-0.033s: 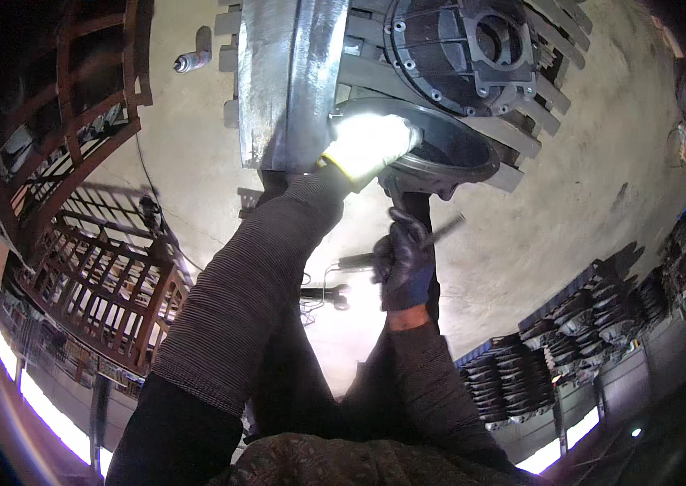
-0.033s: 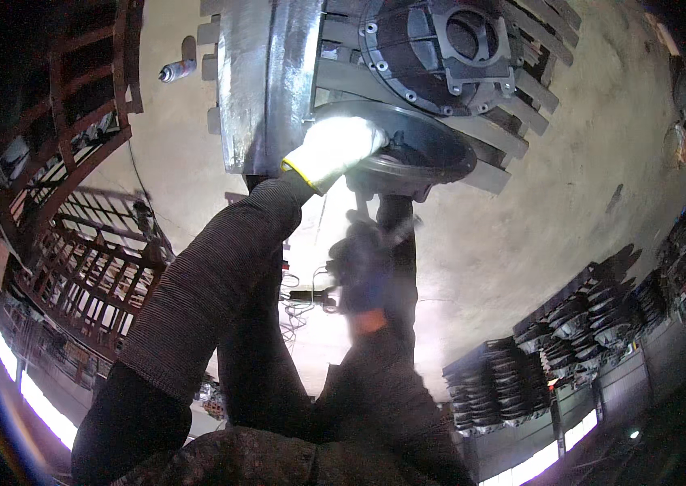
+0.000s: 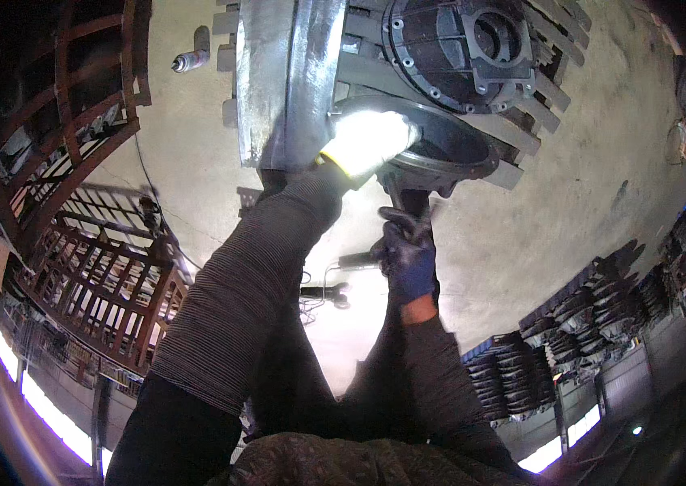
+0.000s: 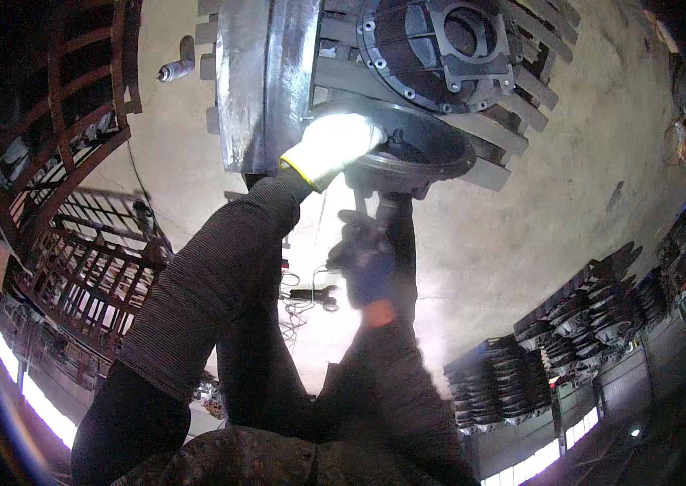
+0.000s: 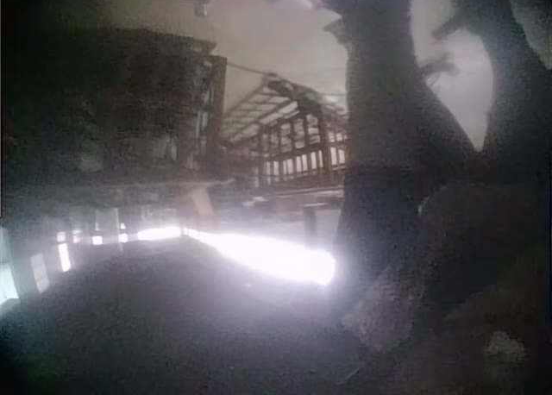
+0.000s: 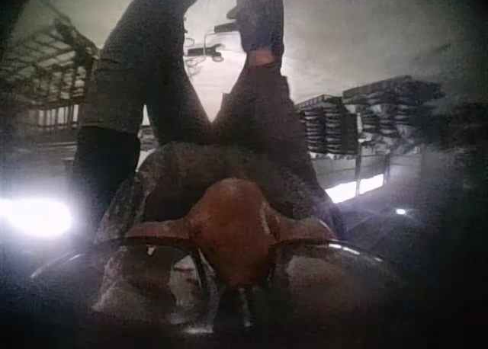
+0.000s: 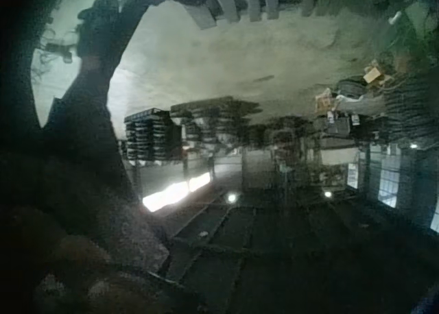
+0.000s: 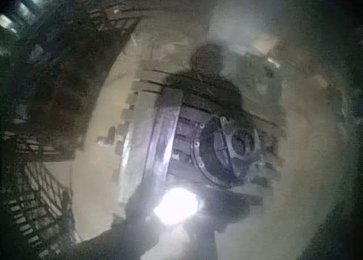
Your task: The person sits on the floor and uses an angle grinder to smooth the edges of a metal part. They reposition the part several times and place it on a rack with other similar parts.
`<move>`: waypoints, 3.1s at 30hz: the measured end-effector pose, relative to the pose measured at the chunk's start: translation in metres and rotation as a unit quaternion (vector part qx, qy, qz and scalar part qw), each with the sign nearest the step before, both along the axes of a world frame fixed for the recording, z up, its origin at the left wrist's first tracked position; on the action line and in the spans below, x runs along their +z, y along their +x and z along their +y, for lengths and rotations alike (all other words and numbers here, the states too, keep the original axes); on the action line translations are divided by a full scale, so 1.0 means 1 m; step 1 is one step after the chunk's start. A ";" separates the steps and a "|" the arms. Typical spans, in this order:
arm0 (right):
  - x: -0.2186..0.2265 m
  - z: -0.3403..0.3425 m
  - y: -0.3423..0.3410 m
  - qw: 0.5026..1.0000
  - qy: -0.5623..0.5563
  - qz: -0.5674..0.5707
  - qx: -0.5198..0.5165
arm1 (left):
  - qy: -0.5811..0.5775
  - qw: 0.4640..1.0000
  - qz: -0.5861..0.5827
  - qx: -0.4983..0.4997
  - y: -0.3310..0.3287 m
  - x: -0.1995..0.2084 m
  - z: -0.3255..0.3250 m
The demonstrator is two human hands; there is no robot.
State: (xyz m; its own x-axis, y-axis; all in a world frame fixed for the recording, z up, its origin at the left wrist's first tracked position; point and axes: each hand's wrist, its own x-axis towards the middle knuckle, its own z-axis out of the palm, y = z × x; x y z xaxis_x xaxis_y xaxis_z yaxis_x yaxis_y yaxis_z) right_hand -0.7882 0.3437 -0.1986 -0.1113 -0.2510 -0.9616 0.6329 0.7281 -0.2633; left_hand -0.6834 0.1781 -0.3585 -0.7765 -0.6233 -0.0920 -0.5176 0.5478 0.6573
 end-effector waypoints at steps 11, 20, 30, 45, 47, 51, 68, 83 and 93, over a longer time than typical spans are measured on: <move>-0.032 -0.018 0.013 0.988 -0.078 -0.040 -0.130 | -0.002 1.000 0.026 0.012 0.006 -0.018 0.015; 0.048 -0.046 -0.055 0.673 -0.152 0.162 0.706 | 0.097 0.994 -0.034 -0.036 -0.002 -0.003 0.003; -0.013 0.053 -0.044 0.946 -0.071 -0.158 0.272 | 0.306 0.943 -0.121 -0.050 0.019 0.031 -0.039; -0.152 0.072 -0.005 0.785 -0.152 0.200 0.566 | 0.163 0.963 -0.087 -0.198 -0.014 0.033 -0.021; -0.149 0.072 -0.008 0.800 -0.139 0.190 0.552 | 0.056 0.977 0.062 -0.195 -0.037 0.040 -0.007; -0.146 0.072 -0.016 0.827 -0.129 0.160 0.523 | 0.073 0.909 -0.244 -0.331 -0.061 0.053 -0.012; -0.148 0.081 -0.021 0.839 -0.081 0.151 0.517 | -0.030 0.902 -0.138 -0.409 -0.074 0.058 -0.048; 0.028 0.101 -0.097 0.857 -0.270 0.360 0.253 | 0.039 0.947 -0.151 -0.281 -0.093 0.084 -0.017; 0.018 0.086 -0.123 0.986 -0.146 0.083 -0.019 | 0.078 0.952 -0.180 -0.236 -0.087 0.079 -0.025</move>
State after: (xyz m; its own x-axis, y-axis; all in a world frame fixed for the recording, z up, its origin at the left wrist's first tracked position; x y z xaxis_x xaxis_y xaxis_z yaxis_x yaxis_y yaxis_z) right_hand -0.9112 0.4298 -0.1802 -0.2749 -0.5070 -0.8170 0.5888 0.5830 -0.5599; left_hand -0.7708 0.1534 -0.2798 -0.8670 -0.1702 -0.4684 -0.4455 0.6859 0.5754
